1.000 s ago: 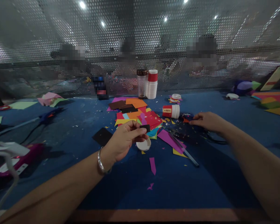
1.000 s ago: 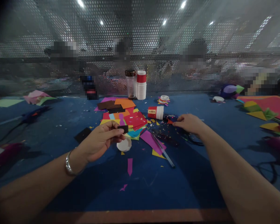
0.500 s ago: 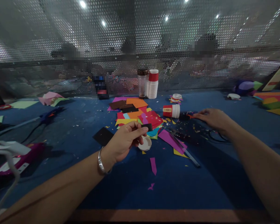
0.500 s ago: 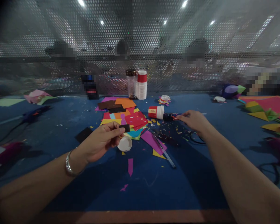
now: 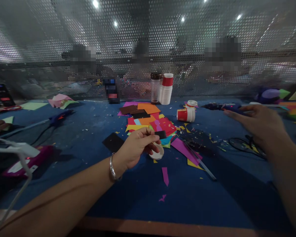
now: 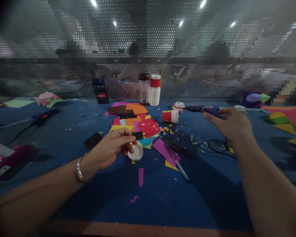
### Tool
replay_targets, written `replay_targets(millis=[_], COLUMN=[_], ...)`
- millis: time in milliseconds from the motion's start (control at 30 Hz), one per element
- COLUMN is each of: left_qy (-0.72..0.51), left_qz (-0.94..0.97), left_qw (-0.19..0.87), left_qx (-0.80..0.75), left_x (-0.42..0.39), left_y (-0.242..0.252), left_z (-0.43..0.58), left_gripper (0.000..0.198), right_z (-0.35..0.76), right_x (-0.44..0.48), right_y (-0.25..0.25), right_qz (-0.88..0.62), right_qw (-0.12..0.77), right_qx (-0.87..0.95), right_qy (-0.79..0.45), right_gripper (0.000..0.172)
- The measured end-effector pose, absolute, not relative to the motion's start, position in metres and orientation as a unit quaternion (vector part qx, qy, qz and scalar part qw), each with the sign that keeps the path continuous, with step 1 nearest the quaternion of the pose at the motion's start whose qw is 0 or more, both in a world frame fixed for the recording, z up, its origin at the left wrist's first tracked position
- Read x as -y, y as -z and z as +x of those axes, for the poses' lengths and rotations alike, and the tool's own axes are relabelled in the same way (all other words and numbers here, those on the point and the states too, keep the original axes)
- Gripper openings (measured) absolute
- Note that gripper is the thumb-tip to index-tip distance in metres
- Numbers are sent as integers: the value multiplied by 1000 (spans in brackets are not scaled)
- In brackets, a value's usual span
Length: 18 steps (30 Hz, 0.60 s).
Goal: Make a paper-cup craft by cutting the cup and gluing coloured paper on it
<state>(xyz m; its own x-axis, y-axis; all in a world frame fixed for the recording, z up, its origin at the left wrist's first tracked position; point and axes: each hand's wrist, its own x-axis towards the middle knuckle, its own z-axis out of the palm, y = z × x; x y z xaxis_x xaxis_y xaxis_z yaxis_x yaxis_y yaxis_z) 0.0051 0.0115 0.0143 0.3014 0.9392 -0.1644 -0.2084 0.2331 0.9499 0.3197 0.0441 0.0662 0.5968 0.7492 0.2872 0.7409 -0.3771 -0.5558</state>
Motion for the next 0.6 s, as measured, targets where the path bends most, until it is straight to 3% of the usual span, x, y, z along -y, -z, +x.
replay_targets(millis=[167,600], left_qy=[-431,-448], left_qz=[429,387], left_qw=[681,683], left_qx=[-407,-428], left_x=[-13,-19], left_y=[-14,-12], left_z=[6,5], left_gripper=[21,18], right_z=[297,250], right_x=[-33,0], right_y=[-69,-49], right_qz=[-786,-627], right_qw=[413,415], right_qx=[460,659], right_qy=[-5,15], right_gripper=[35,45])
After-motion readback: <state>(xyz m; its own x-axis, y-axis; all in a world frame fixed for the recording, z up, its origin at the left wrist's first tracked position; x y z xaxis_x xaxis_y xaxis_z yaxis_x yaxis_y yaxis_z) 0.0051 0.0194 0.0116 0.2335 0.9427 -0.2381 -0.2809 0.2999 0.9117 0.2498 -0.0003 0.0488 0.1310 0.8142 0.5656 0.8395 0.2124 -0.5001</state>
